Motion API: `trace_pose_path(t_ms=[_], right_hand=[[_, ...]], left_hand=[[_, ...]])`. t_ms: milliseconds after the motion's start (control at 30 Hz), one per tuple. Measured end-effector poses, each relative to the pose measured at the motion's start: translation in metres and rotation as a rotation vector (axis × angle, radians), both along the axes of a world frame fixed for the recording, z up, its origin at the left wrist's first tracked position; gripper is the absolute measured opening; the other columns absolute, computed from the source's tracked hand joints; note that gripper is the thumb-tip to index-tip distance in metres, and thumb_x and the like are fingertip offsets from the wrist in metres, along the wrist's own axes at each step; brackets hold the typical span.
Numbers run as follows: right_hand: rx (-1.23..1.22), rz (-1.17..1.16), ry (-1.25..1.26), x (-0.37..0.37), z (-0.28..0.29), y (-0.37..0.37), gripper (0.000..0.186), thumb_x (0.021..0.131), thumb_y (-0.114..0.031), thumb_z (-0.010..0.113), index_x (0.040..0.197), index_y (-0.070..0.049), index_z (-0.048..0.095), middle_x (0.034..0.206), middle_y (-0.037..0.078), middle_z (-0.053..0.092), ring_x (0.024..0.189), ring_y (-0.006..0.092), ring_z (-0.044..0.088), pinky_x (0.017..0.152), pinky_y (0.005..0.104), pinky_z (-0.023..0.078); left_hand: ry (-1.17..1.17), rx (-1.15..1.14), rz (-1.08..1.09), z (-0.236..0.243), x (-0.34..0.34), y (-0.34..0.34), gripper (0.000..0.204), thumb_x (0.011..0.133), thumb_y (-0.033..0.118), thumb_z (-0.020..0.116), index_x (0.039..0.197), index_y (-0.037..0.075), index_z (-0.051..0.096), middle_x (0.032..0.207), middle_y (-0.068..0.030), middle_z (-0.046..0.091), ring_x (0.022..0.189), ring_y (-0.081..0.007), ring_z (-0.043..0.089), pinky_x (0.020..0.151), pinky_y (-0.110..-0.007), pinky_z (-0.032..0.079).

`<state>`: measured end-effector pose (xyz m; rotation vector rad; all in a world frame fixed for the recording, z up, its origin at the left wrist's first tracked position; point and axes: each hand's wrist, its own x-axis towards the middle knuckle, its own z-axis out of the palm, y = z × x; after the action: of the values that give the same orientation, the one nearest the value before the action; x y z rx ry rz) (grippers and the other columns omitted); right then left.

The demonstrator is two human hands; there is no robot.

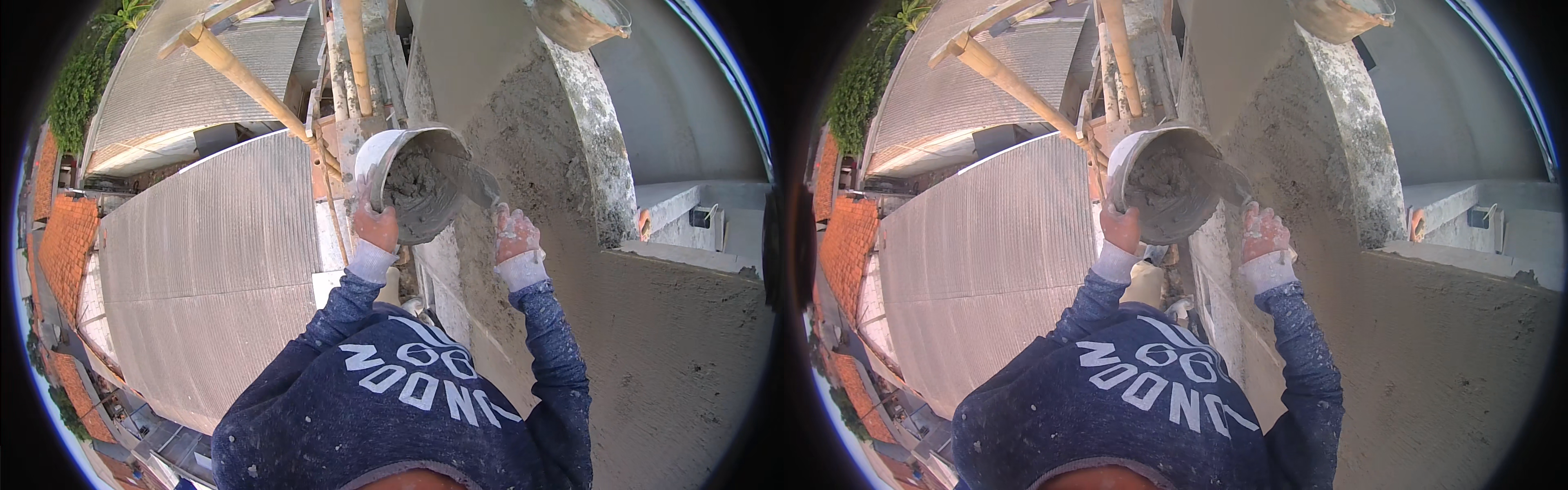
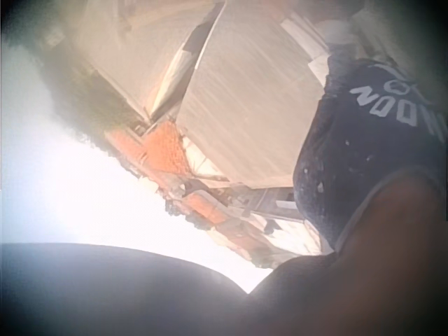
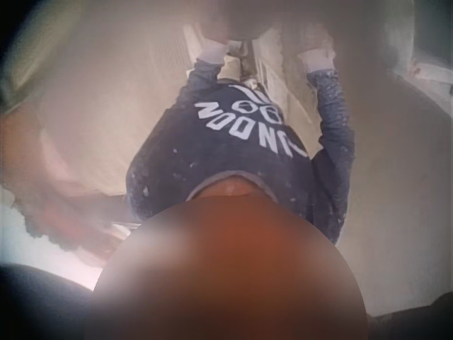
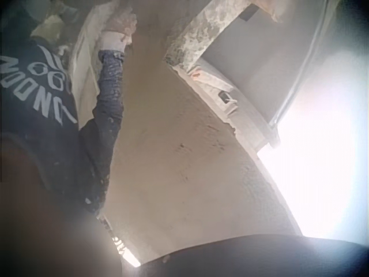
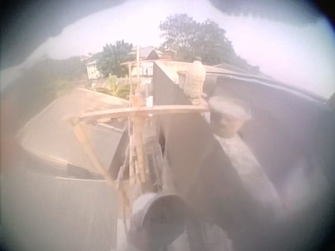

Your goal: The person scoops wet cement from a bucket with a trowel and applies it to a vertical wall surface. They repeatedly smooth and spread the cement along the wall while standing on scaffolding.

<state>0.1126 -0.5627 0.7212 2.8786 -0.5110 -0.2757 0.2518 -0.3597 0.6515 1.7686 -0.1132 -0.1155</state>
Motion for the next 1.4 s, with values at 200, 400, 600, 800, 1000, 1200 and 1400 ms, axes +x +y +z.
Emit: trace_pose_path(t_ms=[200, 400, 600, 800, 1000, 1200, 1400], right_hand=[[0.298, 0.026, 0.314, -0.020, -0.006, -0.028, 0.043, 0.089, -0.030, 0.050, 0.123, -0.004, 0.050, 0.104, 0.016, 0.060, 0.095, 0.0344, 0.059, 0.080, 0.0437, 0.048], [0.488, -0.134, 0.120, -0.046, -0.060, 0.011, 0.057, 0.085, -0.044, 0.053, 0.127, -0.006, 0.048, 0.112, 0.018, 0.060, 0.104, 0.0387, 0.056, 0.091, 0.0466, 0.043], [0.816, -0.311, -0.020, -0.028, -0.082, 0.044, 0.055, 0.082, -0.046, 0.057, 0.119, -0.005, 0.053, 0.105, 0.021, 0.062, 0.102, 0.0383, 0.057, 0.093, 0.0460, 0.042], [0.827, -0.393, -0.067, -0.025, -0.076, 0.033, 0.048, 0.079, -0.042, 0.062, 0.104, -0.002, 0.055, 0.092, 0.022, 0.063, 0.087, 0.0401, 0.061, 0.077, 0.0471, 0.049], [0.648, -0.518, 0.080, -0.042, -0.094, 0.017, 0.048, 0.078, -0.045, 0.062, 0.098, -0.002, 0.055, 0.091, 0.023, 0.063, 0.087, 0.0397, 0.061, 0.076, 0.0473, 0.049], [0.470, -0.369, 0.125, -0.040, -0.089, 0.009, 0.056, 0.079, -0.041, 0.062, 0.117, -0.001, 0.052, 0.100, 0.020, 0.064, 0.094, 0.0390, 0.061, 0.081, 0.0441, 0.050], [0.465, -0.122, -0.057, -0.011, -0.039, 0.010, 0.055, 0.078, -0.032, 0.065, 0.121, -0.002, 0.049, 0.095, 0.019, 0.065, 0.087, 0.0400, 0.062, 0.078, 0.0457, 0.050]], left_hand=[[-0.122, -0.034, -0.215, 0.057, -0.018, -0.020, 0.072, 0.066, -0.012, 0.046, 0.134, 0.012, 0.049, 0.147, -0.0211, 0.030, 0.134, -0.0330, 0.032, 0.106, -0.035, 0.033], [-0.086, -0.100, -0.301, 0.049, -0.015, -0.023, 0.073, 0.065, -0.012, 0.045, 0.134, 0.015, 0.049, 0.147, -0.0192, 0.031, 0.134, -0.0301, 0.034, 0.107, -0.034, 0.032], [0.076, -0.150, -0.292, 0.023, -0.002, -0.017, 0.068, 0.068, -0.008, 0.046, 0.134, 0.005, 0.047, 0.143, -0.0194, 0.038, 0.130, -0.0256, 0.041, 0.105, -0.030, 0.032], [0.416, -0.122, -0.123, -0.003, 0.012, -0.016, 0.050, 0.069, -0.002, 0.050, 0.119, -0.005, 0.052, 0.096, -0.0097, 0.062, 0.085, -0.0179, 0.057, 0.078, -0.028, 0.046], [0.390, -0.226, -0.003, -0.016, 0.016, -0.027, 0.042, 0.070, 0.001, 0.054, 0.112, -0.005, 0.055, 0.078, -0.0055, 0.057, 0.063, -0.0121, 0.051, 0.056, -0.028, 0.044], [0.429, -0.298, 0.056, -0.023, 0.019, -0.034, 0.041, 0.071, -0.001, 0.052, 0.111, -0.004, 0.054, 0.079, -0.0055, 0.056, 0.062, -0.0134, 0.054, 0.054, -0.027, 0.045], [0.534, -0.372, 0.137, -0.050, 0.035, -0.021, 0.034, 0.071, -0.003, 0.052, 0.104, -0.005, 0.055, 0.079, -0.0064, 0.059, 0.063, -0.0146, 0.056, 0.055, -0.028, 0.046]])
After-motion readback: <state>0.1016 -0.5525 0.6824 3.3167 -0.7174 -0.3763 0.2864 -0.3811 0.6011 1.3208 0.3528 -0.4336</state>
